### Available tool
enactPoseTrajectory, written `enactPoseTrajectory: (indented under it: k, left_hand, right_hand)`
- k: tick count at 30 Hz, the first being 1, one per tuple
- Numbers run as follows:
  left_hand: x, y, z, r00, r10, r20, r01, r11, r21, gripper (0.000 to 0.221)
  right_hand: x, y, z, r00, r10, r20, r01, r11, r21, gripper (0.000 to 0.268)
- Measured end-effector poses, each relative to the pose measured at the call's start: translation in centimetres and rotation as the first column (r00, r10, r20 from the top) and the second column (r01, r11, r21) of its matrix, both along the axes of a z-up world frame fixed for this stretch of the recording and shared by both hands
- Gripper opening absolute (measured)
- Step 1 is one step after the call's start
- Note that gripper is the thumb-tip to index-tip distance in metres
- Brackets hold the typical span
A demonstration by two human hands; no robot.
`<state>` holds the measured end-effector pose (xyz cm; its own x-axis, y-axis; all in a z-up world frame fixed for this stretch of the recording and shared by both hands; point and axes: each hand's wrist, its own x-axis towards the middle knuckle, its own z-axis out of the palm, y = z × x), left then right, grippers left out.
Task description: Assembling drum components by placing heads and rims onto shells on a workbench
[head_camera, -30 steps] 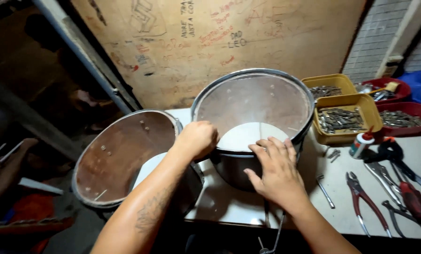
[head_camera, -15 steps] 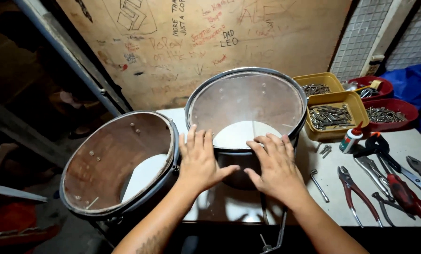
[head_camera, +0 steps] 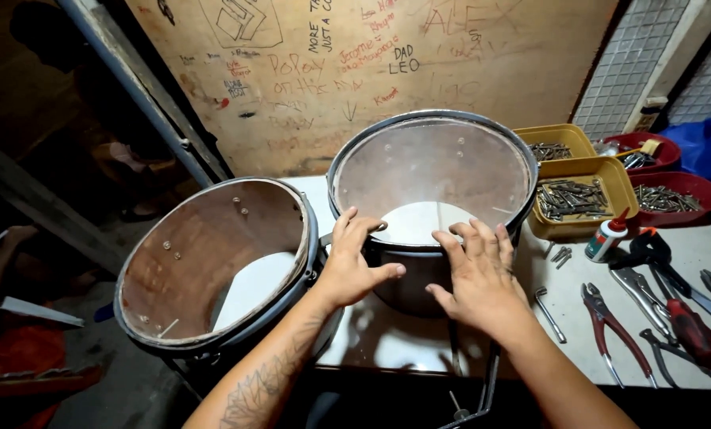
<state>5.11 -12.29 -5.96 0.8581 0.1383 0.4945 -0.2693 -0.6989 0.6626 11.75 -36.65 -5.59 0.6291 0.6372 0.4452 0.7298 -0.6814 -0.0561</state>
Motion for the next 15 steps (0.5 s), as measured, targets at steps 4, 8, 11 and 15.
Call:
enactPoseTrajectory:
  k: [4,8,11,15]
  left_hand:
    - [0.3,0.3,-0.5,1.0,-0.026,-0.002,0.026,0.998,-0.049,0.069]
    - [0.8,0.5,-1.2,0.998,-0.07,0.007,0.07,0.994,-0.087,0.057]
    - [0.6,0.6,-0.6,0.998,-0.068,-0.016,0.065,0.988,-0.142,0.05]
    - [0.6,1.2,-0.6,0.998,-0.033,-0.049,0.024,0.984,-0.174,0.045]
  right_hand:
    - [0.2,0.3,-0.6,1.0,-0.017,0.009,0.017,0.999,-0.037,0.105]
    - [0.5,0.4,-0.9,0.999,-0.037,0.001,0.037,0.997,-0.072,0.111]
    - [0.6,0.3,-1.0,0.999,-0.035,-0.014,0.034,0.997,-0.074,0.11]
    - [0.8,0.2,-0.9,0.998,-0.036,-0.045,0.032,0.996,-0.08,0.109]
